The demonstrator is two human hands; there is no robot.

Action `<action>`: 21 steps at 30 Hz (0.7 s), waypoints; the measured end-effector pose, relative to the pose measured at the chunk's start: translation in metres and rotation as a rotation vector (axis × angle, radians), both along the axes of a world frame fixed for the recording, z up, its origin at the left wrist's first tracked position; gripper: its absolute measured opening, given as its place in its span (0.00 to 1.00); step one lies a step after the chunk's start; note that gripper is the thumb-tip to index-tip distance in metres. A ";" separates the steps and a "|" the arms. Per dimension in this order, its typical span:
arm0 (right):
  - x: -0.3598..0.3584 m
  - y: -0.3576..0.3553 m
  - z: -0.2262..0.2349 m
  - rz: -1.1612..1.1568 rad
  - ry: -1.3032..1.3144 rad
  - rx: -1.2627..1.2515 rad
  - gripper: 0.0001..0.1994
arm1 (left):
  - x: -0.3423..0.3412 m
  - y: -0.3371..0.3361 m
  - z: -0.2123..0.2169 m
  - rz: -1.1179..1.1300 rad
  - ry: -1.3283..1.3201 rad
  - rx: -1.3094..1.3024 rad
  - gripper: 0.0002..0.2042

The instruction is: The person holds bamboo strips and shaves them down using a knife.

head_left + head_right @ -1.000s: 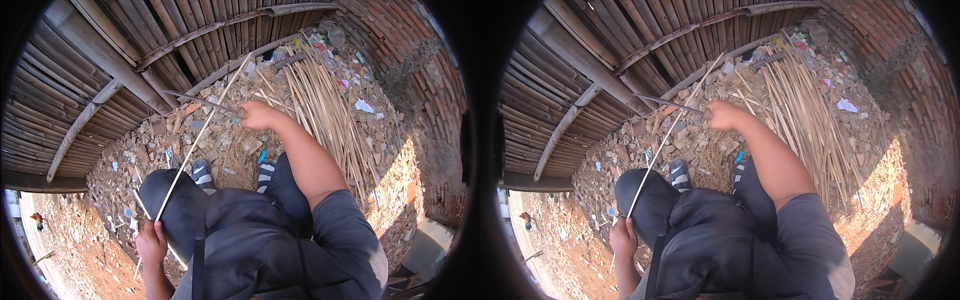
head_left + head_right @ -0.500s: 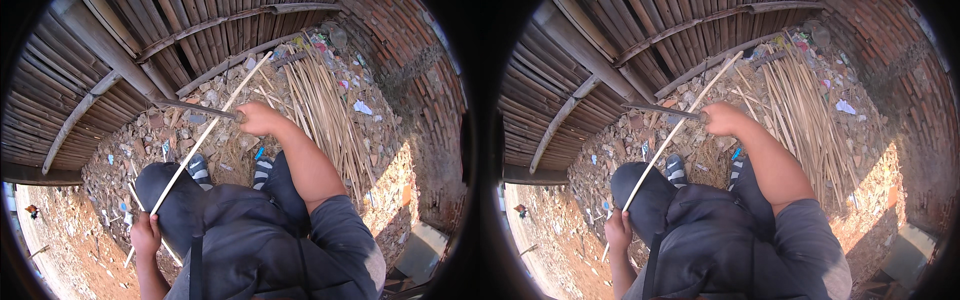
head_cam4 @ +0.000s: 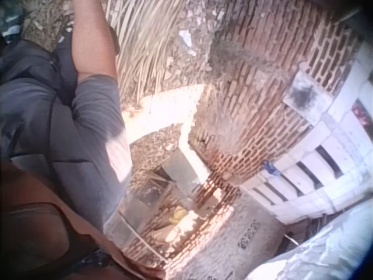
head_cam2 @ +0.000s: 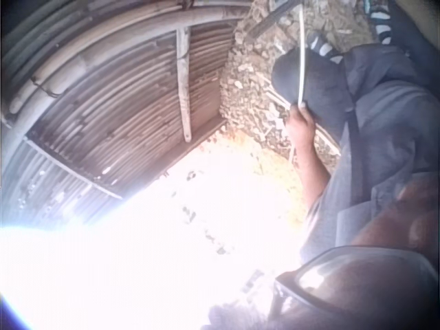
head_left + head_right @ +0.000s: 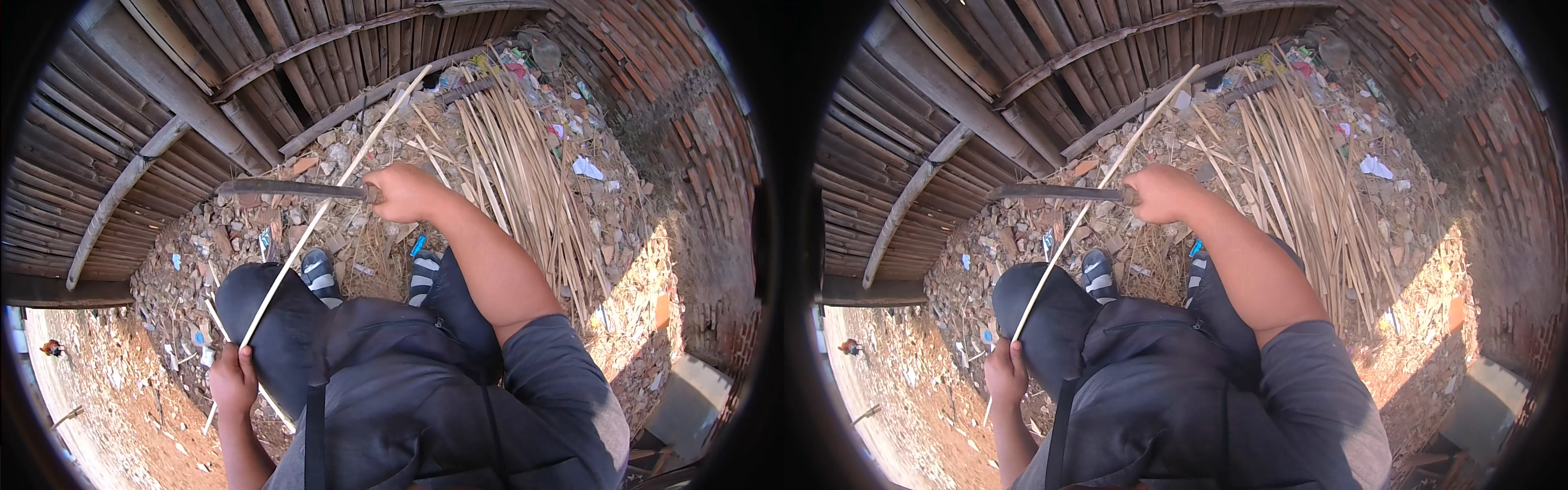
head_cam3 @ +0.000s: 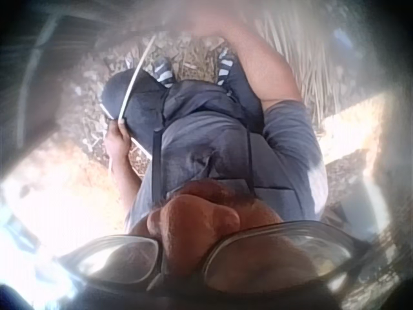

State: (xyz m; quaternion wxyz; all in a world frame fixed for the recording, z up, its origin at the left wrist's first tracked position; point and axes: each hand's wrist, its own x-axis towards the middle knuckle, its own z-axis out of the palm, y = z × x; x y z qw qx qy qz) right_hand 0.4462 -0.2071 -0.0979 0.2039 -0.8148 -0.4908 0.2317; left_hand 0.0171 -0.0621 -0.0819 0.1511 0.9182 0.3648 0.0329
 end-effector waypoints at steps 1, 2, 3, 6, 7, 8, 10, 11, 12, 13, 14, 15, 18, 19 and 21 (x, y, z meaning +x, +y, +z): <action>-0.005 0.003 0.008 0.132 -0.071 -0.083 0.26 | -0.001 0.000 -0.004 0.005 0.002 0.035 0.18; -0.003 0.004 0.008 0.133 -0.071 -0.081 0.26 | -0.003 -0.001 -0.010 0.006 0.002 0.037 0.18; 0.002 0.003 0.008 0.100 -0.047 -0.042 0.25 | -0.005 -0.003 -0.018 0.023 -0.029 0.109 0.18; 0.041 -0.007 -0.023 -0.019 0.043 0.132 0.25 | -0.007 -0.005 -0.026 0.037 -0.063 0.205 0.16; 0.050 -0.009 -0.024 -0.172 0.148 0.098 0.23 | -0.007 -0.004 -0.025 0.026 -0.051 0.204 0.16; 0.057 -0.011 -0.027 -0.327 0.253 0.064 0.22 | -0.007 -0.004 -0.023 0.014 -0.041 0.203 0.15; 0.046 -0.014 -0.020 -0.358 0.234 0.045 0.23 | -0.004 -0.005 -0.019 0.020 -0.017 0.196 0.15; 0.040 -0.012 -0.025 -0.294 0.103 0.062 0.23 | -0.002 -0.005 -0.017 0.021 0.011 0.187 0.15; 0.033 -0.013 -0.027 -0.233 -0.026 0.077 0.22 | -0.001 -0.006 -0.015 0.018 0.009 0.186 0.15; 0.022 -0.010 -0.021 -0.167 0.039 0.063 0.21 | -0.001 -0.006 -0.013 0.016 0.013 0.189 0.15; 0.015 -0.007 -0.011 -0.167 0.042 0.059 0.21 | -0.002 -0.007 -0.013 0.014 0.018 0.193 0.14; 0.008 -0.003 0.002 -0.041 0.030 -0.018 0.22 | -0.003 -0.006 -0.014 0.012 0.021 0.193 0.14; 0.016 -0.003 -0.001 0.091 0.004 -0.045 0.23 | -0.008 -0.005 -0.020 0.007 -0.037 0.183 0.15; 0.027 -0.005 -0.005 -0.039 0.081 0.004 0.23 | -0.007 -0.005 -0.024 0.015 -0.045 0.197 0.15; 0.047 -0.008 -0.026 -0.240 0.126 0.118 0.24 | -0.005 -0.004 -0.026 0.024 -0.057 0.209 0.15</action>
